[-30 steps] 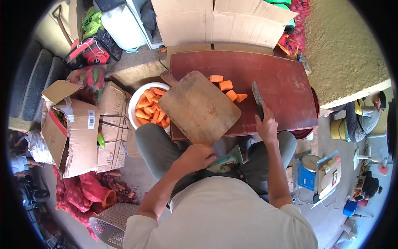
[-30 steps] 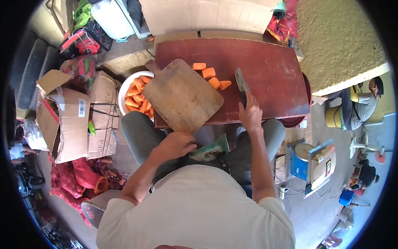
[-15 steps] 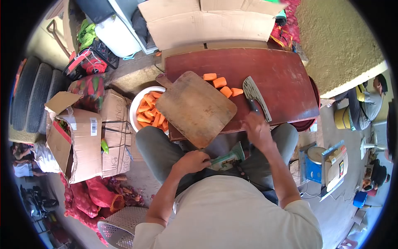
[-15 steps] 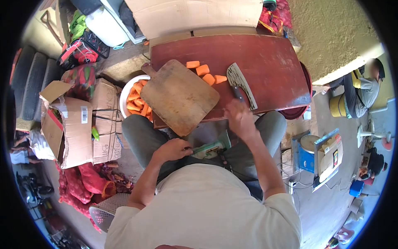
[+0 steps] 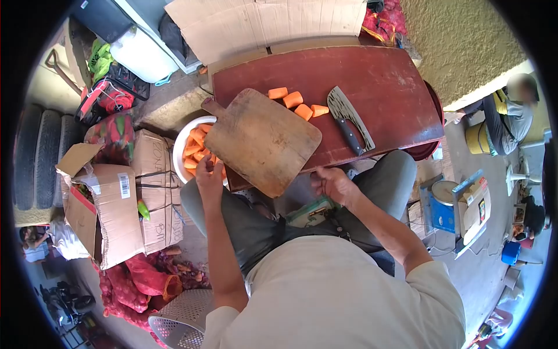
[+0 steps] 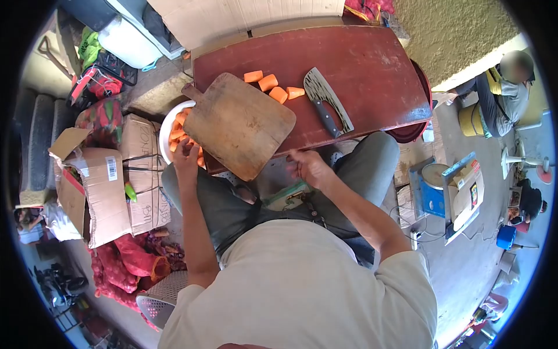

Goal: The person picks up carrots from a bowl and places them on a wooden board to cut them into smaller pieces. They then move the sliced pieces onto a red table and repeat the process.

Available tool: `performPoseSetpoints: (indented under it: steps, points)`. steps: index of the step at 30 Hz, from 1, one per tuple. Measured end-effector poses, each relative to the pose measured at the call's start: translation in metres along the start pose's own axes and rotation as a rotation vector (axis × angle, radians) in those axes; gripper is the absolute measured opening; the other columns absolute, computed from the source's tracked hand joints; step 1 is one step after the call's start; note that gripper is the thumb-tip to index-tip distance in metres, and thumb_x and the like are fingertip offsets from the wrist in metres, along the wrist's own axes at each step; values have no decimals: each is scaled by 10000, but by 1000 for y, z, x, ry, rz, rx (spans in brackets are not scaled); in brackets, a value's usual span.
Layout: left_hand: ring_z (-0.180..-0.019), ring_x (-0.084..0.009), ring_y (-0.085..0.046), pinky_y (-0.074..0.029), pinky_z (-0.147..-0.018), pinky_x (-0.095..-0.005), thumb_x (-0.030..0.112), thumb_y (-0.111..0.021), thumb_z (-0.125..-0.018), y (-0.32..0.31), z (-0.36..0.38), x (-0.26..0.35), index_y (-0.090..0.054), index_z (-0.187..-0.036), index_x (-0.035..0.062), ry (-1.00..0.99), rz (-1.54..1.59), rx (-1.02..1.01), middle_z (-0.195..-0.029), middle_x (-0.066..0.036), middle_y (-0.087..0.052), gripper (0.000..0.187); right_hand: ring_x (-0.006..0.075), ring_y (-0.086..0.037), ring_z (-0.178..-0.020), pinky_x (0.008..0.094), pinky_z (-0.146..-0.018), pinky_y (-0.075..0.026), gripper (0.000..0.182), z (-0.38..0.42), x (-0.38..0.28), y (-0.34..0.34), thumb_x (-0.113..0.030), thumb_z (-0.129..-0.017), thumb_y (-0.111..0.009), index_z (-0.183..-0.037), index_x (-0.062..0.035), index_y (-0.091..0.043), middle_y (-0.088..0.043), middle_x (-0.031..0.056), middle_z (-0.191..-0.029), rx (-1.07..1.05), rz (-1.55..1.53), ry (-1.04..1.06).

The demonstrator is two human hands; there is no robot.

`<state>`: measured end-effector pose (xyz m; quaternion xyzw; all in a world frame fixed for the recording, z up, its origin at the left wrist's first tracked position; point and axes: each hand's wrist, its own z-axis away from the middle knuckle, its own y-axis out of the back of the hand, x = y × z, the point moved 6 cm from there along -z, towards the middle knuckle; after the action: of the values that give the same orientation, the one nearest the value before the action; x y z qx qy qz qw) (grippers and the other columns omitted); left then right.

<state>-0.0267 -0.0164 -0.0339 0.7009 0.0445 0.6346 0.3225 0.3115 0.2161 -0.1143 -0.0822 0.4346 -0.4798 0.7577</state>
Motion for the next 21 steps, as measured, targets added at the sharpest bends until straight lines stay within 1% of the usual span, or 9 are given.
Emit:
performPoseSetpoints:
  steps: [1,4,7,10,14,15,18,19,21]
  points:
    - [-984,-186,-714,-575,-859,-333,121,-768,-984,-3,-3,-4,-671,-1379,-43,34,-19,23,-1113,-101,-745,438,308,-732,-1023,501,-865,-580,411,-3,-6,2,-365,-1033,-771,-1347,-105,-713,-748,106,-1254,8,-229,14]
    - [-1053,-203,-704,-572,-896,-345,138,-775,-997,-25,2,-1,-623,-1407,-57,151,318,-128,-1181,-126,-729,478,297,-695,-1128,489,-896,-564,355,0,-29,6,-406,-1035,-768,-1275,-146,-729,-743,87,-1240,134,-410,182]
    - [-1128,-206,-694,-563,-970,-354,158,-793,-1003,-21,5,11,-584,-1432,-63,250,239,-275,-1279,-148,-716,525,308,-679,-1150,489,-917,-554,352,-5,-27,18,-420,-1034,-766,-1250,-144,-737,-742,77,-1204,130,-370,223]
    - [-1174,-210,-687,-538,-1049,-364,158,-791,-1011,-29,7,1,-558,-1452,-60,279,495,-377,-1324,-145,-710,544,314,-679,-1106,483,-915,-543,344,-4,-22,31,-432,-1037,-760,-1229,-147,-745,-744,67,-1182,176,-349,218]
    - [-1275,-263,-647,-482,-1132,-387,147,-737,-1035,-39,45,-10,-537,-1458,-57,254,461,-390,-1390,-159,-675,511,257,-684,-1040,415,-743,-474,261,22,-17,47,-367,-1002,-771,-1170,-168,-751,-764,46,-1103,351,-387,182]
    - [-1291,-269,-638,-471,-1142,-386,149,-729,-1036,-39,57,-11,-518,-1470,-62,255,407,-394,-1406,-164,-666,528,220,-711,-974,374,-637,-425,238,30,-16,47,-301,-969,-756,-1167,-171,-730,-779,18,-1066,393,-398,151]
    - [-1326,-284,-620,-447,-1164,-383,154,-710,-1039,-40,91,-4,-477,-1491,-79,273,329,-414,-1440,-176,-647,559,203,-732,-917,338,-573,-393,247,42,-15,51,-264,-960,-734,-1186,-168,-703,-788,-3,-1055,374,-409,145]
    - [-1329,-288,-618,-445,-1165,-381,155,-704,-1039,-38,99,3,-475,-1486,-85,288,351,-425,-1443,-180,-645,557,194,-742,-910,312,-537,-348,259,48,-16,45,-230,-954,-716,-1203,-170,-679,-791,-7,-1059,394,-416,117]
    - [-1309,-265,-626,-454,-1152,-373,170,-701,-1049,-37,104,2,-485,-1485,-79,271,357,-435,-1445,-172,-649,547,212,-739,-919,325,-561,-407,225,52,-17,43,-230,-986,-700,-1200,-162,-679,-784,8,-1078,378,-407,118]
